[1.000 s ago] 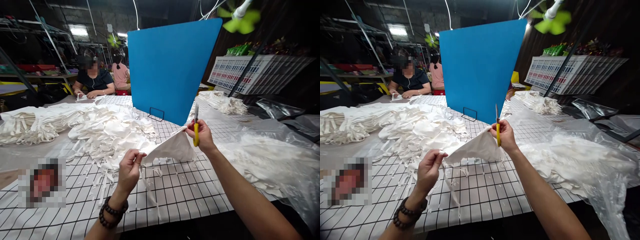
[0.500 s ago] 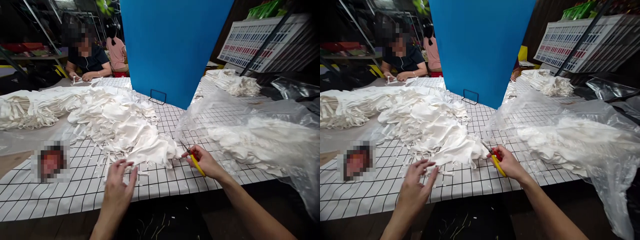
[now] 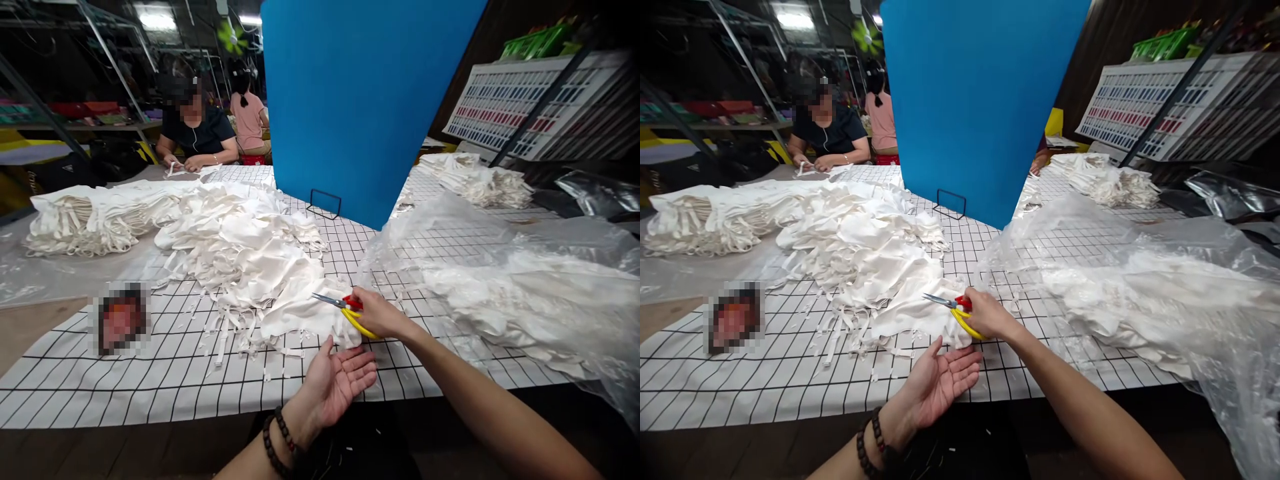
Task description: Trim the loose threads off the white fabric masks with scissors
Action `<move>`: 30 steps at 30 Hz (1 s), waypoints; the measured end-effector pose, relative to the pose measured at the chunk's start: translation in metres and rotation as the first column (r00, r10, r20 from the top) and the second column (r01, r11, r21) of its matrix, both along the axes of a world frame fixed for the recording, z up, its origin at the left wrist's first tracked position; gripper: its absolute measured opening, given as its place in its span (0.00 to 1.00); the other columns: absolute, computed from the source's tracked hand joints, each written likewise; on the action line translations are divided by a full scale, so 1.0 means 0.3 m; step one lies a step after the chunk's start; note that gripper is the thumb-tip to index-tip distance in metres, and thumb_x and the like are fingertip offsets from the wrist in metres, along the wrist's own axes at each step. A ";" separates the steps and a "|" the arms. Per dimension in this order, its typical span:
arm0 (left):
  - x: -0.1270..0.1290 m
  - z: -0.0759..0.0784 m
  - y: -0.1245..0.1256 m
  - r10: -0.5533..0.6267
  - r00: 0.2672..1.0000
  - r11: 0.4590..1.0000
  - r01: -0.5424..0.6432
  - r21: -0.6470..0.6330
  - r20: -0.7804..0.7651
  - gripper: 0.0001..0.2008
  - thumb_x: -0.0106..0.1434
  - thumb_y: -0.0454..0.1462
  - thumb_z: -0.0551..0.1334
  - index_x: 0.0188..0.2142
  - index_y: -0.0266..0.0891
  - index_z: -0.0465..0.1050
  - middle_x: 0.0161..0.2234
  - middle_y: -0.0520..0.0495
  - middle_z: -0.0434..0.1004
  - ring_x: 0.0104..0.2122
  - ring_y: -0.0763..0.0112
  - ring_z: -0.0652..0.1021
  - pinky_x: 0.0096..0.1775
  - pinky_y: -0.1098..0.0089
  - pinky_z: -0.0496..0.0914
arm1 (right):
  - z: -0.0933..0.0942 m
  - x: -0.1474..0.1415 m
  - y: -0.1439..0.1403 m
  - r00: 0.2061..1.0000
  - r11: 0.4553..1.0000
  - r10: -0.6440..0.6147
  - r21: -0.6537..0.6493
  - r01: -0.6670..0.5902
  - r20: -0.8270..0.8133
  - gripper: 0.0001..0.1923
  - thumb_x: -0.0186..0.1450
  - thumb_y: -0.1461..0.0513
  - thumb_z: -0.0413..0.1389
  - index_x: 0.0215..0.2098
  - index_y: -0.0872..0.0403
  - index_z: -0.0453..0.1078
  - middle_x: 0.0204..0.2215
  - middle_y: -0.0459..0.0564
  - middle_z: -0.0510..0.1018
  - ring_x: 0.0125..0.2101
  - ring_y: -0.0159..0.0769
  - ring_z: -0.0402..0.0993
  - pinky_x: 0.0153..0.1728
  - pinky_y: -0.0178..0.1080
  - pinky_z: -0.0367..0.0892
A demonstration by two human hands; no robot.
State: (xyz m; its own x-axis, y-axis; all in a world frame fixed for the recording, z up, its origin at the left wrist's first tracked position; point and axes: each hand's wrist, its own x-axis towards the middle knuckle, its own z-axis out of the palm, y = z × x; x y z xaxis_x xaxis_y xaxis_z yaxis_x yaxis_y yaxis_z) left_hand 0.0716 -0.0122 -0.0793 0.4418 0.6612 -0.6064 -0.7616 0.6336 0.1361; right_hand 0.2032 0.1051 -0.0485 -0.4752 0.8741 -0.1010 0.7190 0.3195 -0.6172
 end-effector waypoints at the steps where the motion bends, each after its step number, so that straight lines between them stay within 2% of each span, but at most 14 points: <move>1: 0.006 -0.001 0.014 0.000 1.000 1.000 0.000 0.002 -0.006 0.29 0.69 0.49 0.50 0.53 0.21 0.63 0.43 0.29 0.76 0.33 0.61 0.81 0.39 0.64 0.76 | -0.010 0.027 -0.016 1.000 1.000 -0.014 -0.009 0.014 0.012 0.07 0.57 0.61 0.58 0.32 0.53 0.64 0.27 0.46 0.75 0.28 0.35 0.70 0.26 0.33 0.58; 3: 0.020 -0.009 0.038 -0.003 1.000 1.000 0.003 0.016 -0.019 0.28 0.69 0.49 0.51 0.51 0.22 0.65 0.43 0.29 0.76 0.35 0.60 0.81 0.40 0.64 0.75 | -0.023 0.079 -0.060 0.999 0.999 -0.030 -0.044 0.029 -0.010 0.07 0.57 0.63 0.58 0.32 0.53 0.63 0.28 0.45 0.75 0.28 0.34 0.70 0.27 0.33 0.61; 7: 0.040 -0.023 0.063 -0.020 0.999 0.999 0.022 0.029 -0.048 0.20 0.70 0.44 0.52 0.45 0.26 0.68 0.42 0.32 0.77 0.34 0.61 0.81 0.40 0.65 0.75 | -0.028 0.148 -0.150 0.973 0.992 -0.073 -0.117 0.048 -0.219 0.08 0.60 0.62 0.58 0.35 0.52 0.63 0.29 0.43 0.74 0.29 0.32 0.71 0.28 0.33 0.66; 9: 0.044 -0.018 0.066 -0.022 0.997 0.999 0.024 0.023 -0.076 0.13 0.68 0.40 0.55 0.43 0.29 0.69 0.41 0.35 0.77 0.34 0.62 0.81 0.39 0.65 0.75 | -0.030 0.167 -0.183 0.953 0.997 -0.070 -0.031 0.064 -0.294 0.08 0.60 0.63 0.57 0.37 0.52 0.63 0.29 0.43 0.74 0.27 0.32 0.71 0.27 0.33 0.66; 11: 0.046 -0.001 0.065 0.013 0.994 0.999 -0.009 0.040 -0.104 0.09 0.66 0.37 0.60 0.42 0.32 0.70 0.41 0.37 0.78 0.35 0.62 0.81 0.40 0.65 0.75 | -0.040 0.181 -0.203 0.938 0.977 -0.022 0.190 0.094 -0.346 0.09 0.61 0.66 0.56 0.39 0.51 0.64 0.31 0.45 0.75 0.28 0.33 0.72 0.27 0.34 0.67; 12: 0.046 0.010 0.062 0.044 0.991 0.997 -0.037 0.062 -0.123 0.09 0.64 0.37 0.61 0.41 0.32 0.70 0.41 0.37 0.78 0.37 0.62 0.81 0.41 0.66 0.75 | -0.047 0.186 -0.209 0.931 0.936 0.019 0.334 0.112 -0.365 0.10 0.60 0.67 0.56 0.40 0.51 0.64 0.33 0.47 0.76 0.30 0.35 0.73 0.29 0.36 0.68; 14: 0.050 0.035 0.055 0.120 0.980 0.985 -0.099 0.139 -0.157 0.09 0.64 0.37 0.63 0.40 0.32 0.72 0.42 0.37 0.79 0.38 0.64 0.80 0.42 0.68 0.74 | -0.063 0.192 -0.217 0.919 0.787 0.126 0.602 0.136 -0.373 0.15 0.60 0.70 0.56 0.43 0.51 0.64 0.36 0.50 0.77 0.35 0.39 0.75 0.34 0.40 0.70; 16: 0.055 0.059 0.046 0.194 0.963 0.961 -0.147 0.236 -0.187 0.11 0.64 0.40 0.63 0.40 0.32 0.73 0.44 0.37 0.78 0.38 0.65 0.80 0.42 0.69 0.74 | -0.074 0.187 -0.232 0.914 0.651 0.213 0.748 0.130 -0.345 0.19 0.59 0.73 0.56 0.46 0.50 0.62 0.38 0.51 0.78 0.37 0.41 0.76 0.38 0.44 0.70; 17: 0.057 0.068 0.042 0.217 0.955 0.948 -0.157 0.277 -0.201 0.12 0.64 0.41 0.63 0.40 0.32 0.73 0.45 0.37 0.78 0.37 0.66 0.80 0.41 0.69 0.74 | -0.077 0.181 -0.244 0.911 0.624 0.242 0.773 0.116 -0.333 0.20 0.59 0.73 0.56 0.47 0.50 0.62 0.38 0.51 0.78 0.38 0.42 0.76 0.39 0.45 0.70; 19: 0.056 0.078 0.035 0.223 0.947 0.933 -0.139 0.331 -0.231 0.14 0.62 0.42 0.65 0.42 0.33 0.74 0.47 0.37 0.78 0.35 0.67 0.79 0.39 0.68 0.74 | -0.078 0.165 -0.279 0.908 0.679 0.256 0.730 0.076 -0.333 0.20 0.60 0.73 0.55 0.47 0.50 0.63 0.38 0.51 0.78 0.36 0.40 0.76 0.38 0.44 0.70; 21: 0.048 0.076 0.030 0.239 0.927 0.921 -0.121 0.371 -0.290 0.15 0.60 0.42 0.67 0.42 0.34 0.74 0.45 0.38 0.79 0.36 0.67 0.79 0.40 0.68 0.73 | -0.076 0.151 -0.316 0.894 0.826 0.211 0.562 0.053 -0.395 0.17 0.60 0.71 0.55 0.45 0.49 0.64 0.36 0.50 0.77 0.32 0.38 0.74 0.33 0.40 0.71; 23: 0.033 0.067 0.023 0.285 0.887 0.889 -0.104 0.445 -0.362 0.15 0.59 0.42 0.68 0.41 0.34 0.76 0.44 0.39 0.80 0.42 0.65 0.78 0.46 0.67 0.70 | -0.074 0.143 -0.338 0.850 0.940 0.070 0.320 0.119 -0.522 0.13 0.62 0.67 0.57 0.43 0.49 0.65 0.37 0.50 0.76 0.31 0.36 0.73 0.30 0.37 0.70; 26: 0.009 0.052 0.012 0.306 0.842 0.836 -0.014 0.548 -0.444 0.14 0.60 0.43 0.67 0.38 0.32 0.78 0.45 0.38 0.79 0.49 0.64 0.74 0.53 0.69 0.64 | -0.074 0.132 -0.318 0.720 0.966 -0.169 0.033 0.258 -0.673 0.11 0.63 0.63 0.60 0.42 0.49 0.63 0.40 0.50 0.76 0.32 0.33 0.72 0.31 0.35 0.69; 30: -0.012 0.037 0.005 0.249 0.835 0.808 0.100 0.580 -0.491 0.16 0.60 0.46 0.66 0.38 0.33 0.77 0.33 0.42 0.81 0.34 0.70 0.76 0.44 0.69 0.67 | -0.073 0.086 -0.242 0.688 0.984 -0.177 -0.105 0.146 -0.704 0.19 0.57 0.60 0.66 0.41 0.49 0.62 0.42 0.49 0.75 0.31 0.33 0.71 0.32 0.35 0.70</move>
